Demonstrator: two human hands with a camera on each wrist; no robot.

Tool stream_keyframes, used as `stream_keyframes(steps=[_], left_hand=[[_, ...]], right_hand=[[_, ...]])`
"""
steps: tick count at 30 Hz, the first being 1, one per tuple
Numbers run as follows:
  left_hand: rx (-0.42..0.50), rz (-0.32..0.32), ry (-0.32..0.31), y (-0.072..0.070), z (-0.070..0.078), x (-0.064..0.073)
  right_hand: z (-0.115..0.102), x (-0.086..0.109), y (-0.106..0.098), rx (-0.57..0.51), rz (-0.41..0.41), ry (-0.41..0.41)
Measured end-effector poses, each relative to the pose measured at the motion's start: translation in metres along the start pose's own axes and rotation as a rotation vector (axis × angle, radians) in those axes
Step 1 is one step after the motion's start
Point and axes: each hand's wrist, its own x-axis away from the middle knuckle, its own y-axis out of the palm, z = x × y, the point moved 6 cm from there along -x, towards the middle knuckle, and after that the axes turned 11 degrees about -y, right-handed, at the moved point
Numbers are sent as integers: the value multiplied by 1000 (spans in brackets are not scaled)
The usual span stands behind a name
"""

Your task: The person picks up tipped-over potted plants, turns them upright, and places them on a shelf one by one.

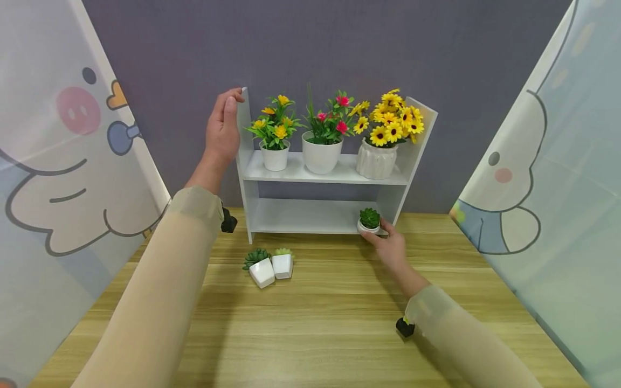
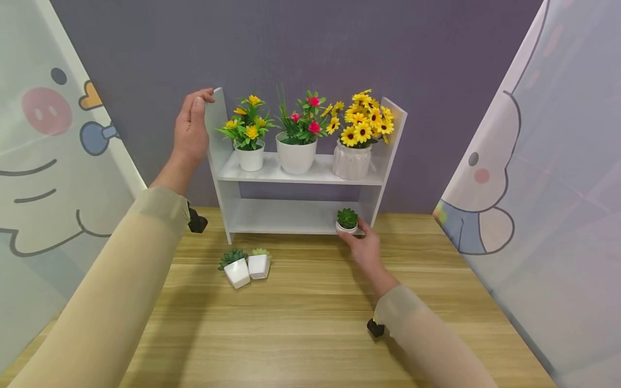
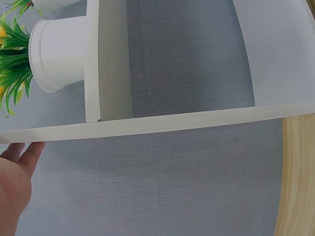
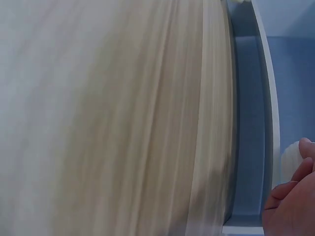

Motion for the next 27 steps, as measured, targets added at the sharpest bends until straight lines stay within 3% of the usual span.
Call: stream_keyframes(steps=[7,15,27], left_hand=[[1,7,-1,-3,0,0],[-1,4,6,-2,-2,0],[-2,0,9,0,-2,-1]], right_hand=[[-1,-6,-3,54,9,-47],[1,-8,2,55,39,-13],[1,-10,2,-54,43,11]])
